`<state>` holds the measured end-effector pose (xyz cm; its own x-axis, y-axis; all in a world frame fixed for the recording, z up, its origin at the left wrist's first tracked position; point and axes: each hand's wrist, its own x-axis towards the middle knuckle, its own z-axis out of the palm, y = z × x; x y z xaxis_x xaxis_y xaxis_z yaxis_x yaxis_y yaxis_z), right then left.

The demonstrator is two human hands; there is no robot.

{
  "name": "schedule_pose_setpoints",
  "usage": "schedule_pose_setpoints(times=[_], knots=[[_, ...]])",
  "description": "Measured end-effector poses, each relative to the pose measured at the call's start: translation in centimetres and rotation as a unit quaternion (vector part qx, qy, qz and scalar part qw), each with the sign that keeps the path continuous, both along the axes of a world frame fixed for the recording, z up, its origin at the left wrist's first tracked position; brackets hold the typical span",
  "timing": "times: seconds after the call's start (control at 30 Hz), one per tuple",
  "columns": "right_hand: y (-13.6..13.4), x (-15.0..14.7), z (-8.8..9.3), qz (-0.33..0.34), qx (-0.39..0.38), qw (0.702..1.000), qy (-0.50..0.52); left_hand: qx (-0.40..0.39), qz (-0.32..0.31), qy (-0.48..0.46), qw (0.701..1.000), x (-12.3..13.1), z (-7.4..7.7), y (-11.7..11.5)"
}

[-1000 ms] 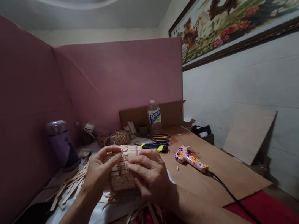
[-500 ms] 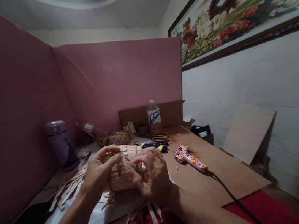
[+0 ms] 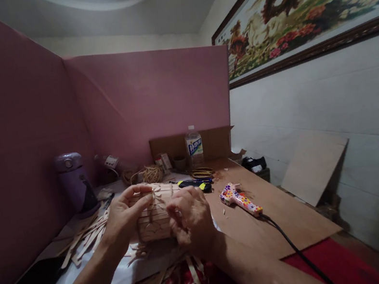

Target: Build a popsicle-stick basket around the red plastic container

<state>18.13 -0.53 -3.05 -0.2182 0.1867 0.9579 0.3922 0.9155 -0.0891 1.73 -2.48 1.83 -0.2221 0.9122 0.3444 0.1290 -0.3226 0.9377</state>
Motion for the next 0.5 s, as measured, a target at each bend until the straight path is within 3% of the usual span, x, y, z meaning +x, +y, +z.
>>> schedule_pose_setpoints(times=[0.2,0.5], knots=[[-0.42,0.11,0.39,-0.030,-0.020,0.999,-0.025,-0.004,0.000,-0.022,1.000,0.34,0.24,-0.27],[-0.53,0.22,0.45,-0.012,-0.012,1.000,-0.021,-0.002,-0.008,-0.028,1.000,0.30,0.08,-0.22]])
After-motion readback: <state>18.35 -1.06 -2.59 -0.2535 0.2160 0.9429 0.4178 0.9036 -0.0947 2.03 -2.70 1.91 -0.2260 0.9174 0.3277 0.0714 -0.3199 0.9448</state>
